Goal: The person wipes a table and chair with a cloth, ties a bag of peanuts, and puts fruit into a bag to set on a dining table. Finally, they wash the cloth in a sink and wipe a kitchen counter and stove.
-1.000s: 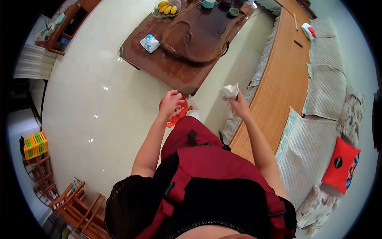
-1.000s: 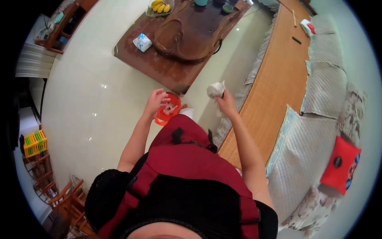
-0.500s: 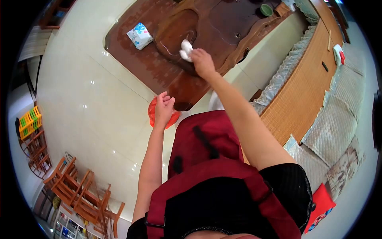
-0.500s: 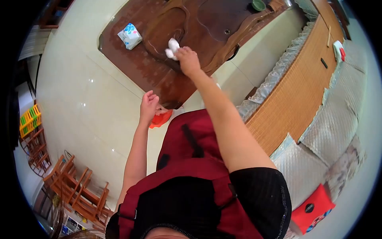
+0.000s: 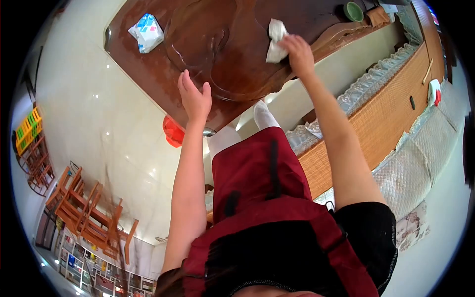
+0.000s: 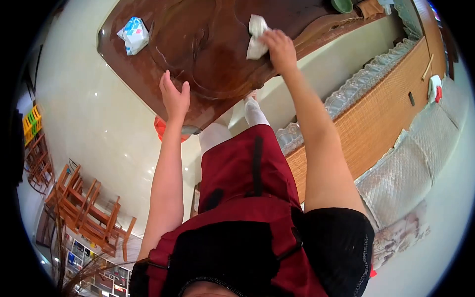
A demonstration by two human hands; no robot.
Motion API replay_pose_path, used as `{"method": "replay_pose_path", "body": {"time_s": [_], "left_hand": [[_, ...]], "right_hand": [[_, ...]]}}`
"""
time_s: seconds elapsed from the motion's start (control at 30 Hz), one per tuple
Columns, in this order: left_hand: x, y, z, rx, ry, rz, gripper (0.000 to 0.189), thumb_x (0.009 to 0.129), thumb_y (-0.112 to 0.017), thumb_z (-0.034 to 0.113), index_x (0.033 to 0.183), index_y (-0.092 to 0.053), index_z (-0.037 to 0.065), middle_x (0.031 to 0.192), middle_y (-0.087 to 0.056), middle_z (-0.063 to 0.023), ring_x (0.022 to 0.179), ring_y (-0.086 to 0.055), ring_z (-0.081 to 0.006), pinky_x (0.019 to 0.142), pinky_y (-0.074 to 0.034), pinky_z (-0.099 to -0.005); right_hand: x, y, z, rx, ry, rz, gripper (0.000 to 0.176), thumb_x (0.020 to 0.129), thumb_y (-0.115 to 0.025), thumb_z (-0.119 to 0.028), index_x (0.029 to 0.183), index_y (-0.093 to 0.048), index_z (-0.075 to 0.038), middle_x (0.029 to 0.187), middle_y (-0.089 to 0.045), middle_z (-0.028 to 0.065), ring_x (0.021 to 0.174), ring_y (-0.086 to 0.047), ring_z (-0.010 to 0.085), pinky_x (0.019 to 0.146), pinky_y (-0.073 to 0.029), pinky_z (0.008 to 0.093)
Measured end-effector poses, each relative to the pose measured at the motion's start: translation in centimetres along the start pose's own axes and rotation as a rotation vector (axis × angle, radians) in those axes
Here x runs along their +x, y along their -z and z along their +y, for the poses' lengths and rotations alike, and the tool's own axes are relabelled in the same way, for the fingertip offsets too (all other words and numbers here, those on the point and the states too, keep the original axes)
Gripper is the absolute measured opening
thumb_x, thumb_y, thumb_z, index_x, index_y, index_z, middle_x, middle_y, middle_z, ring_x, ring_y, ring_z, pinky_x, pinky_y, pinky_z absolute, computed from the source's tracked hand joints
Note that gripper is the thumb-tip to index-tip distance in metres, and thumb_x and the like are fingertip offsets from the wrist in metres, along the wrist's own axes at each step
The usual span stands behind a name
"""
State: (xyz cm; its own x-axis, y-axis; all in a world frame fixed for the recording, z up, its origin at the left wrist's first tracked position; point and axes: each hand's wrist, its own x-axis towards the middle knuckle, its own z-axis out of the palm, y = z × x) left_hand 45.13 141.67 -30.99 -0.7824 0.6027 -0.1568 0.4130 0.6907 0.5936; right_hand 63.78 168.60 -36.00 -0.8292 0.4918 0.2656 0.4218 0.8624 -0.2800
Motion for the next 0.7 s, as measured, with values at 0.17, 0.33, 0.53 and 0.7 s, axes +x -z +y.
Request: {"method": "replay_pose_path", "body": {"time_s": [0.17, 0.33, 0.53, 0.7], "left_hand": [[-0.5, -1.3, -0.8, 0.107, 0.059, 0.015, 0.067, 0.078, -0.059, 0.011, 0.134, -0.026, -0.004, 0.139, -0.025, -0.0257, 0.128, -0.026, -0.0401, 0.105, -0.026, -0.0435], [-1.1, -2.1, -1.7, 0.204, -0.02, -0.026, 0.074, 0.075, -0.063, 0.012, 0.136, -0.024, -0.003, 0.141, -0.022, -0.0249, 0.13, -0.024, -0.0394, 0.107, -0.023, -0.0432], [0.5, -1.8, -1.5, 0.235, -0.073, 0.002, 0.084, 0.078, -0.066, 0.032, 0.138, -0.019, -0.003, 0.143, -0.018, -0.0251, 0.131, -0.022, -0.0384, 0.106, -0.022, -0.0477], [3.0, -1.8, 0.7, 0.31, -0.016, -0.04, 0.093, 0.075, -0.067, 0.044, 0.138, -0.018, -0.004, 0.144, -0.017, -0.0243, 0.133, -0.02, -0.0377, 0.105, -0.021, -0.0526]], "right_hand": [[3.9, -3.8, -2.8, 0.138, -0.26, 0.113, 0.025, 0.072, -0.051, -0.001, 0.094, -0.058, -0.009, 0.087, -0.058, 0.0114, 0.082, -0.052, 0.0332, 0.067, -0.043, 0.0444], [-0.6, -2.4, -14.9, 0.323, 0.468, -0.243, 0.034, 0.075, -0.052, -0.014, 0.109, -0.058, -0.015, 0.125, -0.05, -0.0023, 0.11, -0.046, 0.0203, 0.078, -0.043, 0.0365], [8.5, -6.3, -5.1, 0.124, 0.452, -0.05, 0.04, 0.074, -0.052, -0.007, 0.11, -0.059, -0.025, 0.122, -0.054, -0.0033, 0.101, -0.052, 0.0227, 0.078, -0.044, 0.0385], [15.1, -5.8, -2.3, 0.078, 0.0, 0.291, 0.026, 0.074, -0.053, 0.0, 0.096, -0.062, -0.011, 0.097, -0.063, 0.0086, 0.084, -0.056, 0.0303, 0.074, -0.047, 0.0397]]}}
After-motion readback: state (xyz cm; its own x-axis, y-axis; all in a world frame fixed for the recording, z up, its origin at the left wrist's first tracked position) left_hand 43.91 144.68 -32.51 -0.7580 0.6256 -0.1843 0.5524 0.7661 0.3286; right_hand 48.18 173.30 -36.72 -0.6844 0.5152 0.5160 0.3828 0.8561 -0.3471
